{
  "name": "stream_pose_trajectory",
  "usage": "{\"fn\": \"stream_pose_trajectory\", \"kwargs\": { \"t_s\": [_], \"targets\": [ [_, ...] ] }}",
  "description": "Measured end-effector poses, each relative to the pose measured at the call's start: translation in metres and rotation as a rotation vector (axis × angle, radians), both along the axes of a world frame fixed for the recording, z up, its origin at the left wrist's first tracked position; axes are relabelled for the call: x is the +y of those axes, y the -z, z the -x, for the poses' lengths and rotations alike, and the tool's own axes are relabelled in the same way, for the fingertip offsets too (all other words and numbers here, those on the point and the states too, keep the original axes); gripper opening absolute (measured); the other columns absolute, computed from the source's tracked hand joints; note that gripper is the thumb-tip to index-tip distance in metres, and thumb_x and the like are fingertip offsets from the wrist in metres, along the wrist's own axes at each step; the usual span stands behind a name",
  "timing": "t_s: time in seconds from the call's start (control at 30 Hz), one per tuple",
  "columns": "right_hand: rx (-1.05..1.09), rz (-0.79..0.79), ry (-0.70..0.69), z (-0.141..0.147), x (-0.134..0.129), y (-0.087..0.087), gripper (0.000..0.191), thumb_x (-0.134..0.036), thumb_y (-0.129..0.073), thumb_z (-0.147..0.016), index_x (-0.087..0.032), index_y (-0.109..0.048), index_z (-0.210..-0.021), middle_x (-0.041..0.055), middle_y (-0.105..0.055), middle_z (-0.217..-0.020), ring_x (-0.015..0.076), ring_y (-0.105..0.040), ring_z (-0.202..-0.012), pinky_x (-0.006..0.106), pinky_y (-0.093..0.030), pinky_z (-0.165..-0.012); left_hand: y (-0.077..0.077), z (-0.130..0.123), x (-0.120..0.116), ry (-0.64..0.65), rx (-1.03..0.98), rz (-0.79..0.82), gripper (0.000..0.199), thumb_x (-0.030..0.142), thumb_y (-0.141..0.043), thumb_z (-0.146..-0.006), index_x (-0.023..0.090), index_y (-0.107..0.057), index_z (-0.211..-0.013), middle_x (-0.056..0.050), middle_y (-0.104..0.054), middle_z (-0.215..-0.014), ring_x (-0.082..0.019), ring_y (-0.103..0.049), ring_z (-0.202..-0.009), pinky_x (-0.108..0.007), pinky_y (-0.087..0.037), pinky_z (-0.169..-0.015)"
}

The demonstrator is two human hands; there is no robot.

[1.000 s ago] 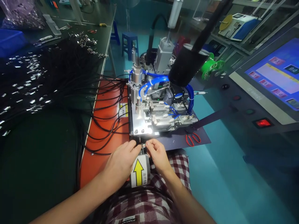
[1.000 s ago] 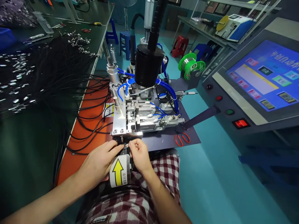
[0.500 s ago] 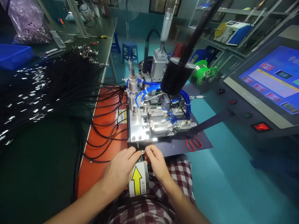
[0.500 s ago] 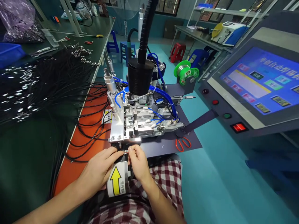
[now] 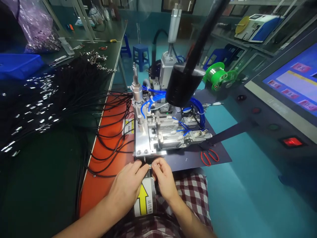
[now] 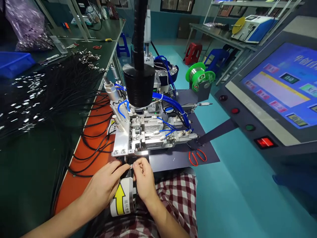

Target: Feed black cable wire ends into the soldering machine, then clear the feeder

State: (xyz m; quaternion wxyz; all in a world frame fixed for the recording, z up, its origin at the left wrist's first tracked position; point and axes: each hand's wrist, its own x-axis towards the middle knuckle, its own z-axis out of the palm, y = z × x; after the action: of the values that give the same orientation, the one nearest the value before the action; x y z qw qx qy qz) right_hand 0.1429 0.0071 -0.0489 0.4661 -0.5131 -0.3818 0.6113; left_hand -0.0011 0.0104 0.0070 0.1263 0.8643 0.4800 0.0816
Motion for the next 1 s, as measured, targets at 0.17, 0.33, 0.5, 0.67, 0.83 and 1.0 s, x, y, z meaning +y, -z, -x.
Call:
{"fn": "stream_pose_trajectory", "kwargs": {
  "t_s": [0.17, 0.33, 0.5, 0.67, 0.83, 1.0],
  "targets": [
    [0.025, 0.009, -0.022, -0.001, 0.0, 0.001, 0.027, -0.044, -0.051, -0.085, -0.02, -0.046, -0.073, -0.0063, -0.043, -0.059, 0.0101, -0.04, -0.048, 0.024, -0.033, -0.048, 0.013, 0.029, -0.023, -0.098, -0.137, -0.06, 0.04, 0.009, -0.033, -0.088, 0.02, -0.053, -0.121, -0.01, -0.055, -0.112, -0.019, -0.055, -0.102, -0.029, -0.051, -0.083],
    [0.05, 0.003, -0.018, -0.001, 0.0, 0.001, 0.028, -0.045, -0.052, -0.084, -0.02, -0.046, -0.073, -0.0063, -0.044, -0.059, 0.0092, -0.041, -0.047, 0.023, -0.034, -0.048, 0.023, 0.052, -0.056, -0.241, 0.101, -0.195, 0.051, 0.02, -0.038, -0.091, 0.028, -0.03, -0.141, -0.008, -0.051, -0.132, -0.026, -0.049, -0.116, -0.043, -0.047, -0.092],
    [0.067, -0.005, -0.015, -0.001, 0.001, 0.004, 0.032, -0.049, -0.053, -0.082, -0.02, -0.046, -0.071, -0.0059, -0.046, -0.058, 0.0095, -0.042, -0.047, 0.024, -0.036, -0.049, 0.02, 0.05, -0.059, -0.254, 0.247, -0.236, 0.053, 0.03, -0.04, -0.091, 0.025, -0.031, -0.142, -0.008, -0.046, -0.139, -0.028, -0.047, -0.12, -0.041, -0.051, -0.088],
    [0.047, 0.022, 0.048, -0.011, -0.002, 0.006, 0.036, -0.054, -0.05, -0.083, -0.019, -0.051, -0.077, -0.0054, -0.048, -0.06, 0.0093, -0.043, -0.047, 0.024, -0.036, -0.049, 0.017, 0.049, -0.057, -0.262, 0.267, -0.236, 0.047, 0.031, -0.038, -0.091, 0.022, -0.041, -0.138, -0.01, -0.049, -0.136, -0.029, -0.049, -0.118, -0.04, -0.054, -0.084],
    [0.005, 0.025, 0.125, -0.027, -0.009, 0.008, 0.036, -0.053, -0.051, -0.083, -0.018, -0.052, -0.077, -0.0053, -0.047, -0.059, 0.0088, -0.042, -0.047, 0.023, -0.035, -0.049, 0.019, 0.051, -0.058, -0.265, 0.249, -0.227, 0.048, 0.03, -0.039, -0.091, 0.023, -0.04, -0.138, -0.011, -0.05, -0.134, -0.028, -0.05, -0.118, -0.04, -0.054, -0.083],
    [-0.02, 0.02, 0.144, -0.031, -0.014, 0.006, 0.032, -0.05, -0.053, -0.082, -0.019, -0.051, -0.075, -0.0053, -0.045, -0.058, 0.0103, -0.041, -0.048, 0.024, -0.033, -0.05, 0.01, 0.043, -0.024, -0.285, 0.222, -0.162, 0.044, 0.029, -0.036, -0.092, 0.017, -0.043, -0.135, -0.013, -0.05, -0.133, -0.029, -0.046, -0.122, -0.042, -0.049, -0.091]
  ]
}}
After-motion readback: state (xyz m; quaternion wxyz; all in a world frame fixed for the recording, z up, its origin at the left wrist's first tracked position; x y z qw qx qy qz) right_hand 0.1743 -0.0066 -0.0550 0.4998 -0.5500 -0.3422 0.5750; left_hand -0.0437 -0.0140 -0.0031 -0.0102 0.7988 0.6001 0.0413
